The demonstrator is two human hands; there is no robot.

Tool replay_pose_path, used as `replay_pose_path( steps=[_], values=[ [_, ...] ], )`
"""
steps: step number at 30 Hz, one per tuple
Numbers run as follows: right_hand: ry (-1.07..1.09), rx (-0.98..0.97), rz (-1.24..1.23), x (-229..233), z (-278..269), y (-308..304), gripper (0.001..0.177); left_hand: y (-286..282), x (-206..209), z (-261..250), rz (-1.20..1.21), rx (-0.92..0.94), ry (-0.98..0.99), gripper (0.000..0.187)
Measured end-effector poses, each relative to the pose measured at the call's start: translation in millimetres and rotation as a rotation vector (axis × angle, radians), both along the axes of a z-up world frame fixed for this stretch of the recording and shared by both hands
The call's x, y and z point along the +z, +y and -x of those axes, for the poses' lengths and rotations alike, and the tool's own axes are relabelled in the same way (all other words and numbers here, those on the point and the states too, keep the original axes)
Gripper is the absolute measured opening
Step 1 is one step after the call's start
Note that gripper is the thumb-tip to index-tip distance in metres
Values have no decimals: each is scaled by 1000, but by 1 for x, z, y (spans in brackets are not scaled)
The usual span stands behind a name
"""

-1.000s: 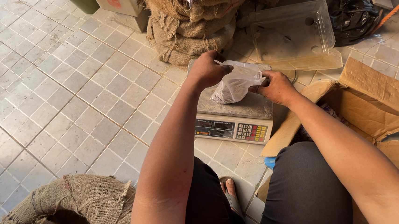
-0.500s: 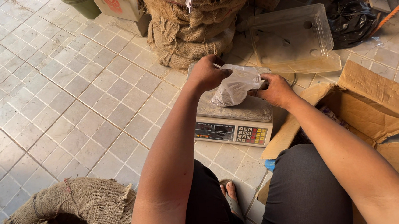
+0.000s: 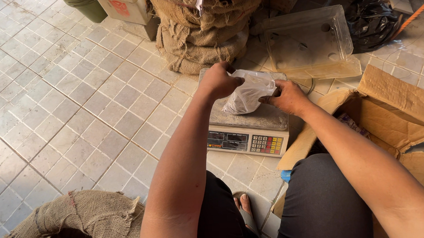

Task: The person scoops nails from a cardboard box into a small plastic bag, places the bag on a digital scale to check the weight, and adjusts the contents by adding or removing nails. The person repeats this process several times and then places the filled bag into another box.

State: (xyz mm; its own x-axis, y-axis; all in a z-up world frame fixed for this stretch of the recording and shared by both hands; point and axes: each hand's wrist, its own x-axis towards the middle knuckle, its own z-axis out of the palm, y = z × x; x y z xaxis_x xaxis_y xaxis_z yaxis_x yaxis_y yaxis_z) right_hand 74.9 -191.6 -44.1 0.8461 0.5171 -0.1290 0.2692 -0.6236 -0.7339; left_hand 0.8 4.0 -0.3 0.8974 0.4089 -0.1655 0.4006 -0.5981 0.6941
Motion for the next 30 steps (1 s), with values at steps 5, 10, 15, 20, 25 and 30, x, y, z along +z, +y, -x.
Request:
replay_pose_path(
  steps=[5, 10, 15, 20, 25, 30],
  values=[
    [-103, -46, 1, -7, -6, 4, 10, 1, -21, -15, -43, 48, -66, 20],
    [-190, -57, -62, 5, -4, 8, 13, -4, -6, -19, -59, 101, -144, 25],
    [-263, -138, -217, -15, -31, -5, 11, -24, 29, -20, 118, 186, -275, 29],
    [-368, -188, -299, 18, -36, -46, 12, -62, 55, -40, 268, 179, -452, 25],
    [-453, -308, -298, 62, -11, -117, 12, -116, 70, -64, 323, 15, -567, 18],
    [-510, -399, -240, 90, 21, -193, 12, -188, 103, -65, 171, -171, -511, 20]
  ],
)
